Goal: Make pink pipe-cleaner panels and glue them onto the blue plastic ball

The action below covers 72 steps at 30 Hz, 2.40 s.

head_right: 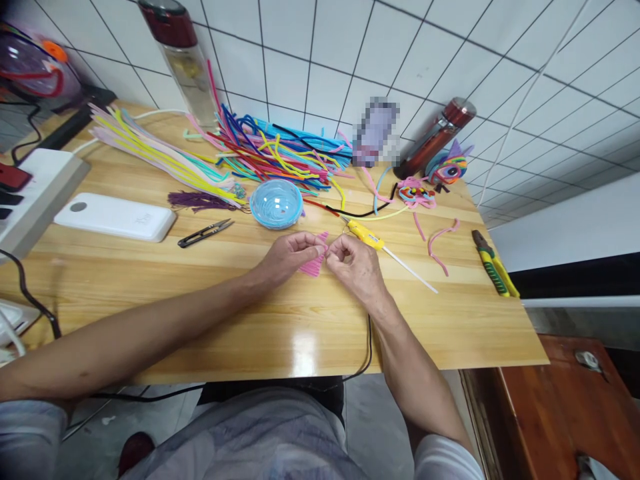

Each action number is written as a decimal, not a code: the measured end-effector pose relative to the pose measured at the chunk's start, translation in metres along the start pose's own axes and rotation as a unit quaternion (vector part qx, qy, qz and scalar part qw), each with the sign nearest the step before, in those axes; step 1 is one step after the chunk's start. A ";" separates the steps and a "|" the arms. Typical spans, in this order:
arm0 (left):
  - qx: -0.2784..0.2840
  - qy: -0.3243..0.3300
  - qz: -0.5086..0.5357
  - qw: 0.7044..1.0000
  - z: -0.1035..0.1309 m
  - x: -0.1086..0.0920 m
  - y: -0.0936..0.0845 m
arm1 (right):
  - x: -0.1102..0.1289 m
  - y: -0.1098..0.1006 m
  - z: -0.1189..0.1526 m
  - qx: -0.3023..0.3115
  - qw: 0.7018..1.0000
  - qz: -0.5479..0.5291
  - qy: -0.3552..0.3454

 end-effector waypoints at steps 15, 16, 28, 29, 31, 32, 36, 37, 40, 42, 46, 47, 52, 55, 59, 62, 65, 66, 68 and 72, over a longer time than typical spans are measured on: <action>-0.018 -0.010 0.026 0.999 -0.003 0.005 0.000 | 0.000 -0.009 -0.001 0.057 0.998 -0.006 0.005; -0.017 -0.011 0.026 0.999 -0.003 0.006 -0.001 | -0.001 -0.009 -0.001 0.058 0.998 -0.004 0.002; -0.013 0.001 -0.012 1.000 -0.002 0.001 -0.001 | -0.001 -0.014 -0.003 0.049 0.998 0.012 -0.028; -0.011 0.006 -0.023 1.000 -0.002 0.000 -0.001 | -0.001 -0.014 -0.003 0.048 0.998 0.012 -0.027; 0.001 0.010 -0.042 0.999 -0.002 0.000 0.000 | 0.000 -0.015 -0.003 0.051 0.998 0.014 -0.028; 0.008 0.011 -0.050 0.999 -0.002 0.000 0.000 | 0.000 -0.015 -0.003 0.055 0.998 0.016 -0.030; 0.025 0.010 -0.059 0.998 -0.001 0.001 0.000 | -0.001 -0.014 -0.003 0.062 0.996 0.034 -0.047; 0.027 0.008 -0.056 0.998 -0.001 0.001 0.000 | -0.002 -0.014 -0.003 0.061 0.996 0.040 -0.055; 0.032 -0.004 -0.046 0.998 0.001 0.000 0.001 | -0.004 -0.013 -0.003 0.051 0.994 0.055 -0.082; 0.032 -0.010 -0.044 0.998 0.002 0.000 0.002 | -0.005 -0.012 -0.004 0.041 0.993 0.065 -0.092; -0.001 -0.006 -0.028 1.000 0.001 0.001 0.000 | -0.004 -0.014 -0.005 -0.020 0.993 0.074 -0.092; -0.016 -0.001 -0.021 1.000 0.001 0.002 -0.001 | -0.003 -0.017 -0.004 -0.052 0.992 0.074 -0.094; -0.069 0.020 -0.002 0.997 -0.002 0.009 -0.006 | 0.012 -0.041 0.004 -0.183 0.973 0.106 -0.087; -0.088 0.028 0.004 0.996 -0.001 0.010 -0.007 | 0.019 -0.053 0.013 -0.143 0.978 0.148 -0.034; -0.125 0.040 0.011 0.991 0.001 0.007 -0.008 | 0.007 -0.071 0.036 -0.108 0.972 0.201 0.051; -0.147 0.052 0.019 0.988 0.002 0.004 -0.009 | -0.019 -0.090 0.063 -0.159 0.956 0.218 0.113; -0.152 0.064 0.013 0.986 0.003 0.004 -0.010 | -0.049 -0.107 0.102 -0.251 0.933 0.197 0.167; -0.154 0.069 0.008 0.986 0.003 0.004 -0.010 | -0.058 -0.110 0.114 -0.272 0.927 0.184 0.181; -0.148 0.069 0.000 0.987 0.003 0.006 -0.010 | -0.073 -0.116 0.135 -0.293 0.921 0.166 0.197; -0.131 0.055 0.002 0.990 0.004 0.006 -0.009 | -0.095 -0.146 0.144 -0.338 0.900 0.182 0.208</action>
Point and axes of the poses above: each hand's wrist, its own z-axis away from the middle knuckle, its own y-axis out of the palm, x = y × z, the point moved 3 cm from there along -z, towards the middle knuckle, and after that the axes turned 3 degrees about -z, right-handed, at the moved point
